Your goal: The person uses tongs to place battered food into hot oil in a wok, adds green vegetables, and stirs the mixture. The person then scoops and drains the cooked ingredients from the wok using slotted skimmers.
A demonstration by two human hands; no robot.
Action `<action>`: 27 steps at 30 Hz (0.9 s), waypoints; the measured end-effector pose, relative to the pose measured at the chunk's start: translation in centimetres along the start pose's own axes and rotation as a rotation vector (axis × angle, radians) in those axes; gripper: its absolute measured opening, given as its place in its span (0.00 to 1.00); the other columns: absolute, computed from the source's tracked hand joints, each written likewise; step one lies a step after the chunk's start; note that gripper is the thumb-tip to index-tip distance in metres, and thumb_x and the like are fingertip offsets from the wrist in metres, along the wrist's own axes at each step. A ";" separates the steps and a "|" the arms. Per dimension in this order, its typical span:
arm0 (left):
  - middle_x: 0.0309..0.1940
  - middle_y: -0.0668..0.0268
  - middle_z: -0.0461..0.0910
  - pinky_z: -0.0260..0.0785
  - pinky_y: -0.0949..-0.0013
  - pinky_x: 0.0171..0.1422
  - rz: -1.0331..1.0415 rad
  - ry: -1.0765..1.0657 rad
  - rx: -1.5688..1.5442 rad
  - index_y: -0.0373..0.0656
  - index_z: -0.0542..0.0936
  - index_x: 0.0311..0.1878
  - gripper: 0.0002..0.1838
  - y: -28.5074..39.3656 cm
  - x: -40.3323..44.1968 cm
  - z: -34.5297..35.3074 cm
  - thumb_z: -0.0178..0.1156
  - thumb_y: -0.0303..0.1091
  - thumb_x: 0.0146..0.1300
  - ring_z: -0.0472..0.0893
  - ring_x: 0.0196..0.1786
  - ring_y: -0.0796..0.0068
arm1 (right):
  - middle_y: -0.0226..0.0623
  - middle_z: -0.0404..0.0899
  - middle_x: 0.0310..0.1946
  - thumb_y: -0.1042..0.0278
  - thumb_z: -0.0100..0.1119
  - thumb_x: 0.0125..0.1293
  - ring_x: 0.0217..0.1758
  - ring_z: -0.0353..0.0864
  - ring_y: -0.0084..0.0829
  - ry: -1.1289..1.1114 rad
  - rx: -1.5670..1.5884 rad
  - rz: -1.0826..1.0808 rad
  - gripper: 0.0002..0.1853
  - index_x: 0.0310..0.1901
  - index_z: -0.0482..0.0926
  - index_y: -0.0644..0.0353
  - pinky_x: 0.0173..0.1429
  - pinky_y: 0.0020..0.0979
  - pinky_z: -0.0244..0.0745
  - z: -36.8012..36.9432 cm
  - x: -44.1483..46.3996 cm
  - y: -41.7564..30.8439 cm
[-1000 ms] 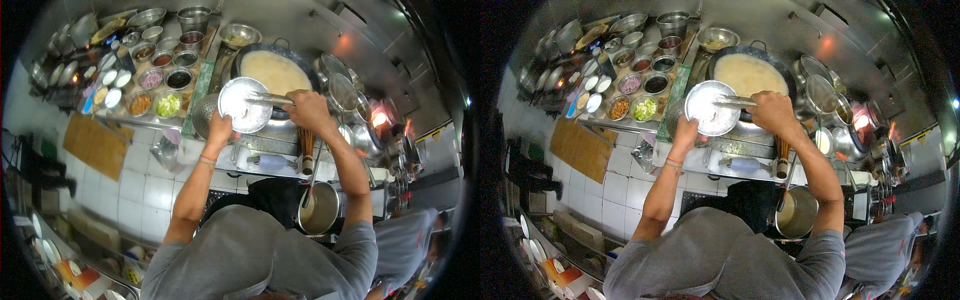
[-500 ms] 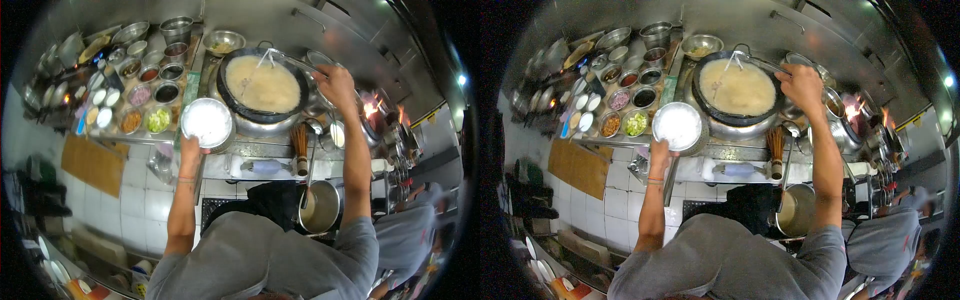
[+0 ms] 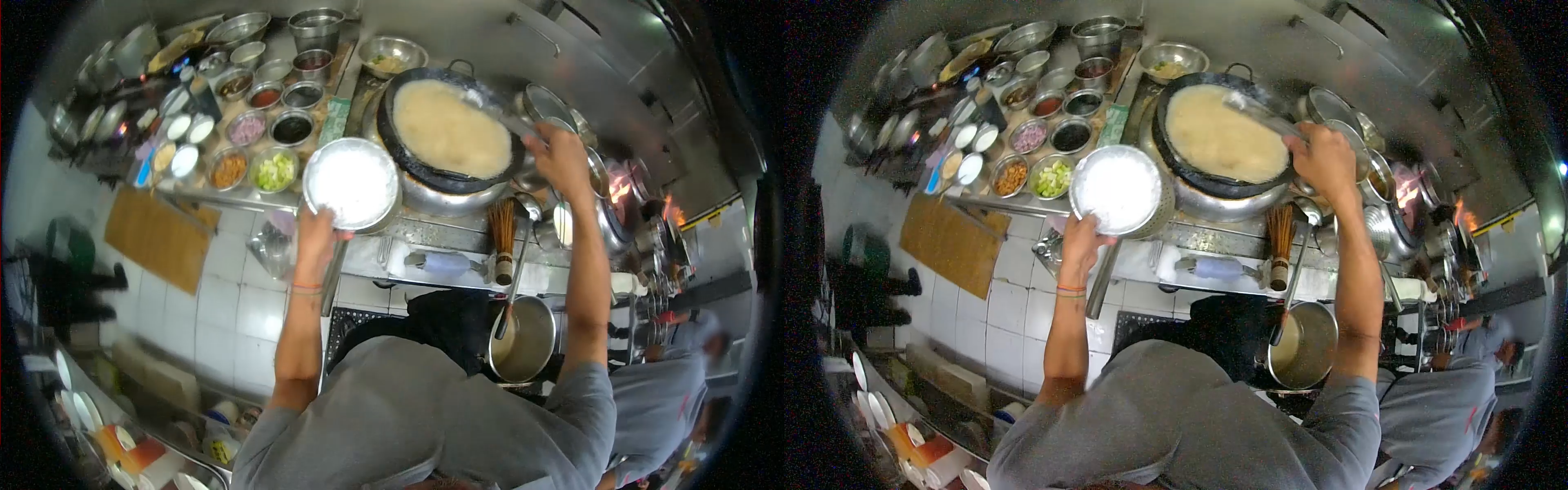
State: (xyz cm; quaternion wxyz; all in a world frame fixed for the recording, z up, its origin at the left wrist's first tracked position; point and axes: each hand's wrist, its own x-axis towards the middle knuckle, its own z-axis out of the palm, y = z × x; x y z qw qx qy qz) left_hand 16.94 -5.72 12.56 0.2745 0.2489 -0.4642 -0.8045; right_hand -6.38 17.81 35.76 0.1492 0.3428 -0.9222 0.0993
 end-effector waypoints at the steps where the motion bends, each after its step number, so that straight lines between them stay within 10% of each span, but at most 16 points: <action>1: 0.43 0.52 0.77 0.75 0.71 0.20 -0.029 0.015 -0.015 0.32 0.63 0.58 0.23 0.1 0.0 0.7 0.43 0.24 0.57 0.81 0.33 0.66 | 0.49 0.81 0.39 0.56 0.59 0.59 0.42 0.81 0.47 -0.071 0.003 -0.065 0.16 0.43 0.82 0.59 0.48 0.39 0.75 -0.5 -0.9 -1.3; 4: 0.43 0.52 0.77 0.76 0.72 0.20 -0.027 0.034 -0.022 0.31 0.63 0.58 0.23 1.1 -0.6 3.8 0.43 0.23 0.57 0.81 0.34 0.66 | 0.49 0.81 0.35 0.60 0.61 0.57 0.39 0.82 0.46 -0.019 0.083 -0.387 0.13 0.38 0.82 0.59 0.43 0.40 0.76 0.3 -3.2 -3.3; 14: 0.44 0.51 0.75 0.77 0.73 0.19 0.002 -0.061 0.026 0.32 0.60 0.59 0.23 0.4 -0.3 7.4 0.41 0.21 0.58 0.82 0.34 0.65 | 0.44 0.81 0.30 0.62 0.62 0.54 0.31 0.82 0.44 -0.114 0.028 -0.392 0.10 0.33 0.81 0.58 0.36 0.42 0.76 1.8 -3.9 -5.7; 27: 0.46 0.54 0.76 0.78 0.72 0.23 -0.127 0.001 -0.038 0.34 0.65 0.58 0.23 -3.0 -0.2 3.8 0.43 0.23 0.57 0.82 0.35 0.68 | 0.53 0.79 0.41 0.55 0.56 0.56 0.48 0.79 0.48 -0.046 -0.352 0.096 0.19 0.46 0.81 0.55 0.51 0.42 0.73 8.0 13.7 3.2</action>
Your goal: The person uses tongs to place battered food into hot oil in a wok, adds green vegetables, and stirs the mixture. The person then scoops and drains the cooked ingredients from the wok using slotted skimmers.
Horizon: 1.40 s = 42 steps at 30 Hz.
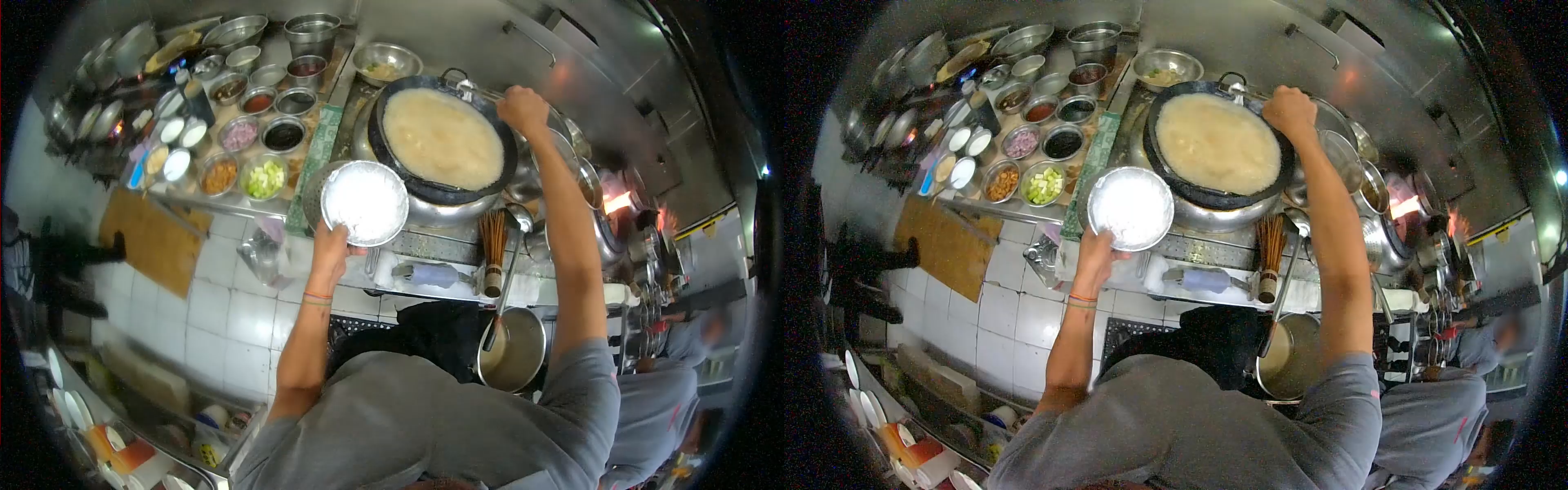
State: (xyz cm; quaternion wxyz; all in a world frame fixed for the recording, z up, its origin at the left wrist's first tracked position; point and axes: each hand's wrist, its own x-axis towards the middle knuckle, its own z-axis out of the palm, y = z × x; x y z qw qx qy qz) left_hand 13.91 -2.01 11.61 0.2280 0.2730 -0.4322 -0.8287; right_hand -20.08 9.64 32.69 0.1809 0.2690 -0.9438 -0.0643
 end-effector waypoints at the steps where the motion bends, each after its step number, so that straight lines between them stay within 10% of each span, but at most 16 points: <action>1: 0.46 0.54 0.76 0.78 0.72 0.23 0.001 0.003 0.003 0.34 0.65 0.58 0.23 0.3 -0.4 0.0 0.43 0.23 0.57 0.82 0.35 0.68 | 0.53 0.79 0.41 0.55 0.56 0.56 0.48 0.79 0.48 -0.001 0.005 -0.001 0.19 0.46 0.81 0.55 0.51 0.42 0.73 1.0 0.5 0.2; 6: 0.45 0.54 0.76 0.78 0.72 0.24 -0.002 0.032 -0.049 0.32 0.64 0.57 0.22 2.4 -1.4 -0.7 0.46 0.25 0.58 0.82 0.37 0.67 | 0.51 0.79 0.43 0.52 0.55 0.58 0.51 0.77 0.48 0.098 0.293 0.019 0.22 0.47 0.79 0.61 0.54 0.42 0.72 -2.1 -2.9 -0.3; 15: 0.48 0.54 0.74 0.81 0.69 0.30 0.094 -0.076 -0.052 0.35 0.61 0.60 0.24 3.3 -0.4 4.0 0.46 0.21 0.58 0.81 0.41 0.63 | 0.40 0.81 0.30 0.65 0.65 0.51 0.31 0.81 0.42 -0.013 0.291 -0.642 0.12 0.37 0.81 0.60 0.35 0.37 0.76 -8.7 -18.5 -3.1; 36: 0.50 0.50 0.72 0.82 0.66 0.30 -0.002 -0.005 -0.117 0.37 0.58 0.62 0.26 -0.8 2.6 2.1 0.43 0.20 0.58 0.80 0.43 0.59 | 0.48 0.81 0.32 0.58 0.60 0.57 0.36 0.82 0.47 0.191 0.275 -0.075 0.13 0.37 0.83 0.58 0.41 0.43 0.76 -8.0 -14.8 3.2; 42: 0.50 0.51 0.72 0.81 0.67 0.29 0.013 -0.010 -0.115 0.37 0.58 0.62 0.26 1.2 1.4 1.9 0.44 0.20 0.57 0.81 0.42 0.59 | 0.52 0.79 0.42 0.54 0.57 0.60 0.48 0.78 0.51 -0.213 0.343 -0.055 0.19 0.44 0.80 0.62 0.52 0.44 0.71 0.6 -11.7 4.1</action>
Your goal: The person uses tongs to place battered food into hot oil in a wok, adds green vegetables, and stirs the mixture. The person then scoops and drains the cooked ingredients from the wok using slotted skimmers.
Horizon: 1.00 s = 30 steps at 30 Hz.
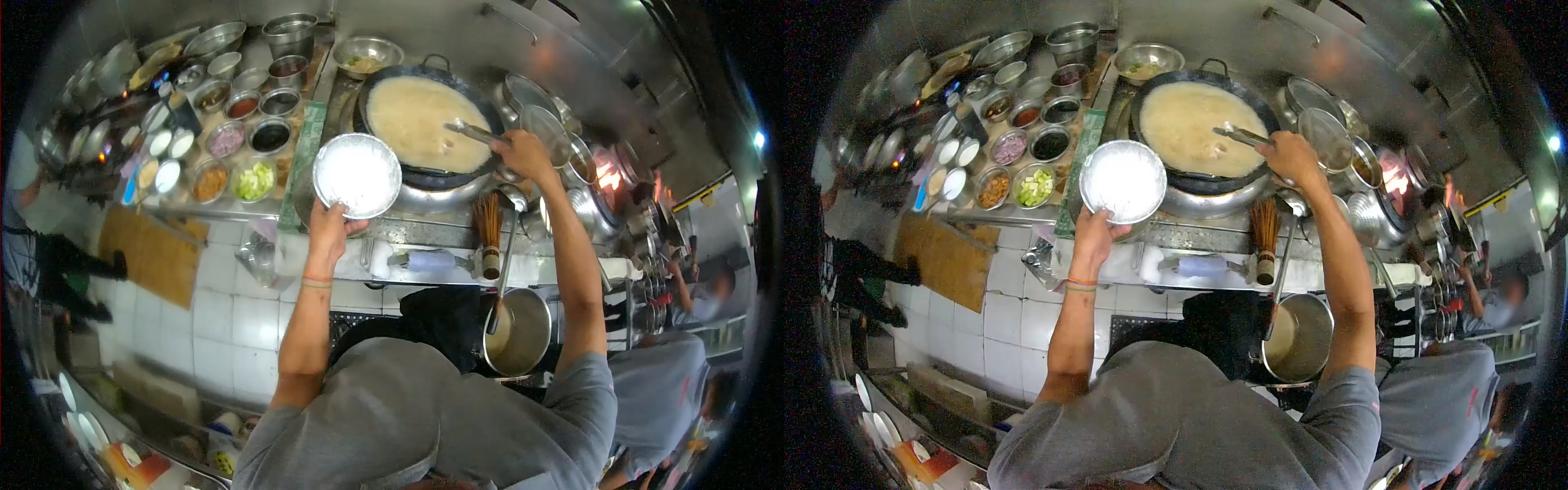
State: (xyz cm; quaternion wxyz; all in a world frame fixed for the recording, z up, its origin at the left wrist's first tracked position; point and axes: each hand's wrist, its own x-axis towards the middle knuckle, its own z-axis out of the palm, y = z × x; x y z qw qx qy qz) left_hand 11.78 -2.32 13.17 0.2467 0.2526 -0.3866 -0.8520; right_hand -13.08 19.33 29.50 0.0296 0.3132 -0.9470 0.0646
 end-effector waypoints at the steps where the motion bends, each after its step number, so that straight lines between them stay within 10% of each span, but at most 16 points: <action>1: 0.50 0.51 0.72 0.81 0.67 0.30 0.001 -0.007 0.017 0.37 0.58 0.62 0.26 0.4 -0.2 -0.2 0.45 0.20 0.57 0.81 0.42 0.60 | 0.52 0.79 0.42 0.54 0.57 0.60 0.48 0.78 0.51 -0.001 0.001 -0.015 0.19 0.44 0.80 0.62 0.52 0.44 0.71 -0.5 -0.2 -0.5; 14: 0.49 0.52 0.73 0.81 0.67 0.32 0.060 -0.113 0.018 0.35 0.58 0.61 0.26 3.5 -1.3 2.1 0.47 0.20 0.58 0.80 0.43 0.61 | 0.39 0.78 0.29 0.70 0.57 0.51 0.28 0.82 0.36 0.142 -0.341 -0.718 0.05 0.30 0.76 0.60 0.28 0.38 0.74 -0.2 -8.7 -13.1; 24: 0.49 0.53 0.73 0.81 0.65 0.31 -0.023 0.035 0.026 0.38 0.59 0.62 0.26 -0.2 1.6 -1.5 0.45 0.22 0.57 0.80 0.43 0.61 | 0.44 0.80 0.26 0.68 0.57 0.56 0.29 0.82 0.41 0.388 -0.150 -0.445 0.07 0.33 0.81 0.60 0.30 0.40 0.76 -5.2 -5.2 -10.9; 30: 0.49 0.53 0.74 0.80 0.65 0.31 -0.029 0.055 0.008 0.37 0.60 0.61 0.25 -0.8 0.3 -4.0 0.47 0.23 0.58 0.81 0.43 0.60 | 0.47 0.81 0.32 0.60 0.58 0.58 0.35 0.82 0.47 0.133 -0.278 -0.188 0.11 0.36 0.82 0.58 0.40 0.45 0.76 0.5 2.4 -6.2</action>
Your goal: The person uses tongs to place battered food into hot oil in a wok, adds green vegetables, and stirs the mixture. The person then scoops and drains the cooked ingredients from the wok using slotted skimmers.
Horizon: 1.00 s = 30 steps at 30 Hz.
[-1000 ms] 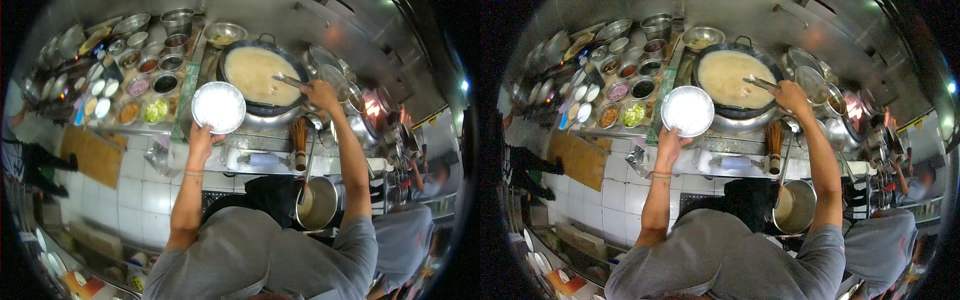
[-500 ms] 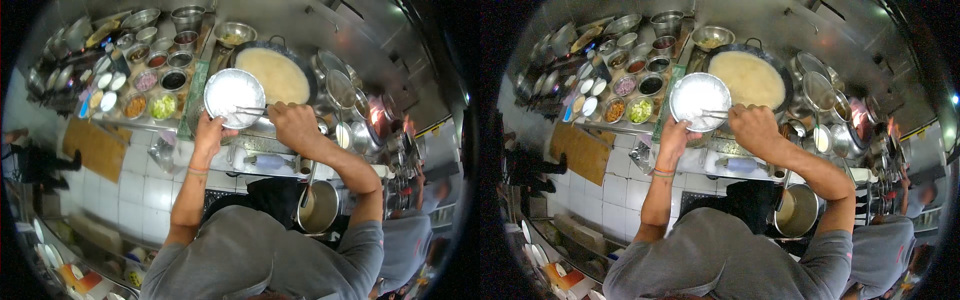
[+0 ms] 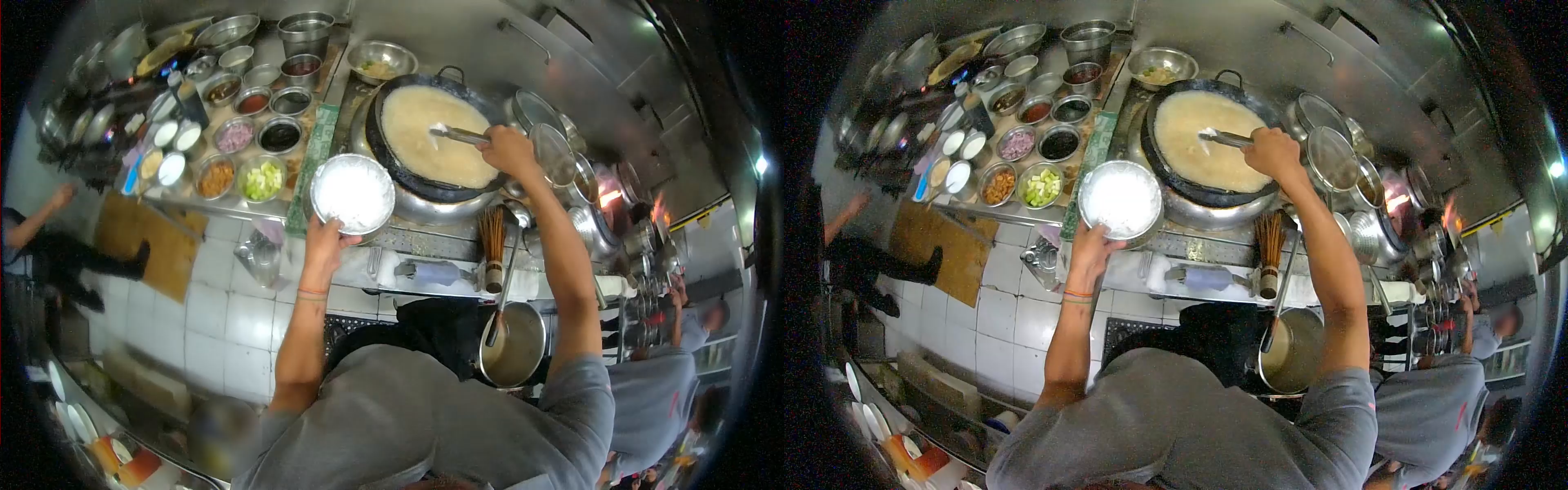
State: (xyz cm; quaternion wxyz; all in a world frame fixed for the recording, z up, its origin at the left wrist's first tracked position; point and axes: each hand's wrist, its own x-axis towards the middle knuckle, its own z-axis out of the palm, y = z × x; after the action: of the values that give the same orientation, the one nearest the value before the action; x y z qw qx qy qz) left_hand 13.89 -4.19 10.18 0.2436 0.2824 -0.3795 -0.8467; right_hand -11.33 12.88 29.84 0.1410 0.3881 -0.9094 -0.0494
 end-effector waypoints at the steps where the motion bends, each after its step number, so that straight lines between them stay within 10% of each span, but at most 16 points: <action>1: 0.49 0.53 0.74 0.80 0.66 0.31 -0.004 0.007 0.000 0.37 0.60 0.62 0.25 0.5 -0.3 -0.2 0.47 0.22 0.59 0.81 0.42 0.60 | 0.46 0.81 0.33 0.58 0.58 0.58 0.36 0.82 0.47 -0.041 -0.008 0.059 0.13 0.36 0.82 0.58 0.41 0.46 0.76 0.6 0.0 0.1; 6: 0.48 0.55 0.74 0.80 0.67 0.31 -0.018 -0.006 0.012 0.37 0.60 0.62 0.27 2.6 -1.9 -0.9 0.48 0.21 0.58 0.81 0.42 0.62 | 0.46 0.81 0.34 0.57 0.60 0.57 0.37 0.82 0.47 0.050 0.153 0.010 0.14 0.37 0.81 0.59 0.40 0.44 0.76 -4.1 -2.8 -2.7; 12: 0.49 0.53 0.73 0.81 0.67 0.30 0.053 -0.124 -0.037 0.36 0.60 0.61 0.27 3.6 -1.5 3.1 0.50 0.19 0.56 0.80 0.43 0.63 | 0.35 0.78 0.27 0.69 0.63 0.51 0.25 0.81 0.35 0.104 0.037 -0.617 0.12 0.38 0.77 0.58 0.26 0.34 0.74 -5.1 -8.4 -9.3; 22: 0.51 0.54 0.71 0.82 0.65 0.33 0.037 -0.120 0.004 0.37 0.58 0.62 0.27 2.1 -1.0 3.4 0.47 0.20 0.57 0.80 0.46 0.61 | 0.43 0.79 0.26 0.67 0.60 0.52 0.23 0.81 0.39 0.183 0.127 -0.361 0.09 0.33 0.79 0.61 0.24 0.39 0.74 -6.2 -7.5 -7.3; 30: 0.51 0.52 0.71 0.82 0.67 0.31 0.002 -0.016 -0.008 0.37 0.59 0.62 0.26 0.8 -0.3 1.6 0.44 0.20 0.57 0.80 0.44 0.60 | 0.51 0.81 0.34 0.57 0.59 0.56 0.39 0.81 0.50 -0.009 0.070 0.075 0.15 0.37 0.81 0.61 0.44 0.46 0.75 0.6 1.0 1.0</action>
State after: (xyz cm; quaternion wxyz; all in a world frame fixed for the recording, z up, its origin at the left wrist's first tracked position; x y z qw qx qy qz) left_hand 13.25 -3.69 11.80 0.2423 0.2742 -0.3784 -0.8502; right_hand -12.84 12.84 29.72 0.1248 0.3581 -0.9252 -0.0140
